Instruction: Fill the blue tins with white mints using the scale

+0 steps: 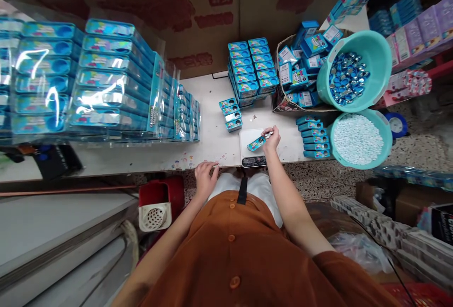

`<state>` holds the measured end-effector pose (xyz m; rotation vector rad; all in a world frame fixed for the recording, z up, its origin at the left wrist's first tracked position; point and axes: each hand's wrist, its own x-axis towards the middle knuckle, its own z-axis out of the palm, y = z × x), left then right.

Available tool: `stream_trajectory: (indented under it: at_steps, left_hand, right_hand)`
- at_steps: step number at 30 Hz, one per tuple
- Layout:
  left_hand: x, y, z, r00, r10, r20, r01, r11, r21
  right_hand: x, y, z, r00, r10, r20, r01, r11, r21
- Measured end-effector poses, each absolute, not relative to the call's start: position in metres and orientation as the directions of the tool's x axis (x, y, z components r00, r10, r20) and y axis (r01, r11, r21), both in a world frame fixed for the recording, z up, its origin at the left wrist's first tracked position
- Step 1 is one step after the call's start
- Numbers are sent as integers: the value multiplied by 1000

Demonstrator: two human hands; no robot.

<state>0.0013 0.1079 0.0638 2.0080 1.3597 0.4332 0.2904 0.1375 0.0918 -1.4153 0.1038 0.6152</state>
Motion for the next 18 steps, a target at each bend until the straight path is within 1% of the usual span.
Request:
stream_trajectory:
  at_steps: [9,18]
  left_hand:
    - [1,111,60,393,915,-87,690,-230,687]
    - [3,112,60,396,912,-110,692,-218,688]
  right_hand:
    - [286,135,94,854,356,-379,-405,0,-914]
    - [283,135,94,842,369,-394,-416,-23,-909]
